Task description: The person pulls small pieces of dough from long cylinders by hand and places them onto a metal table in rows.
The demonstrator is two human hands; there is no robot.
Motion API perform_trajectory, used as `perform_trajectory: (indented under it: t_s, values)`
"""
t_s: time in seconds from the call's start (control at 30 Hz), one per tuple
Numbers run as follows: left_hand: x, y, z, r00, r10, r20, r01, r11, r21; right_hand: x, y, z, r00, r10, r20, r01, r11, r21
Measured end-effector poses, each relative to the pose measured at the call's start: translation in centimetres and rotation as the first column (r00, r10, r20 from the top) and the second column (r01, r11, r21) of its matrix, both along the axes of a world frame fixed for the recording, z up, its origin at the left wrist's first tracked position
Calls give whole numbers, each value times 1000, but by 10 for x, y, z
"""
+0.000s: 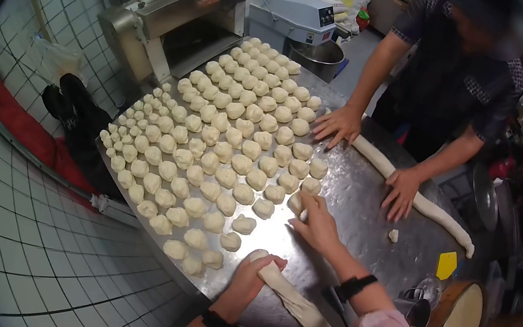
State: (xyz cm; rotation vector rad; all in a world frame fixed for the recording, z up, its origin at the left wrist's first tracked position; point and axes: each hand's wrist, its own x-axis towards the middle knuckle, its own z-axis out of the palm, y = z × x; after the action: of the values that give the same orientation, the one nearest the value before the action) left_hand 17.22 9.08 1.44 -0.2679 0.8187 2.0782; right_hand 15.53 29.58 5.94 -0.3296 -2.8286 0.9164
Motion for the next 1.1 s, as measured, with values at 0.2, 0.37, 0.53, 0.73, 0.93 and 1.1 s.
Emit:
perform_trajectory:
  t_s: [0.2, 0.37, 0.53, 0.73, 0.93, 1.1]
  values:
    - [16, 8, 12, 999, -34, -22, 33, 999, -2, 81, -33, 21, 877, 343, 336, -59, 772, -633]
    - [26, 11, 28, 864, -128, -487, 102, 992, -80, 85, -36, 33, 910, 341, 234, -196, 853, -484]
    - [44, 13, 16, 806, -309, -505, 313, 946, -80, 90, -39, 60, 933, 293, 208, -223, 926, -304]
    - [39, 14, 13, 747, -334, -575, 331, 937, -113, 93, -51, 69, 941, 334, 45, -315, 919, -236]
    - [62, 3, 57, 328, -499, -802, 405, 841, -358, 30, -32, -2, 991, -136, 16, 132, 981, 145]
    - [35, -42, 16, 943, -38, -330, -3, 992, -123, 5, -21, -14, 998, 57, -30, -60, 994, -90]
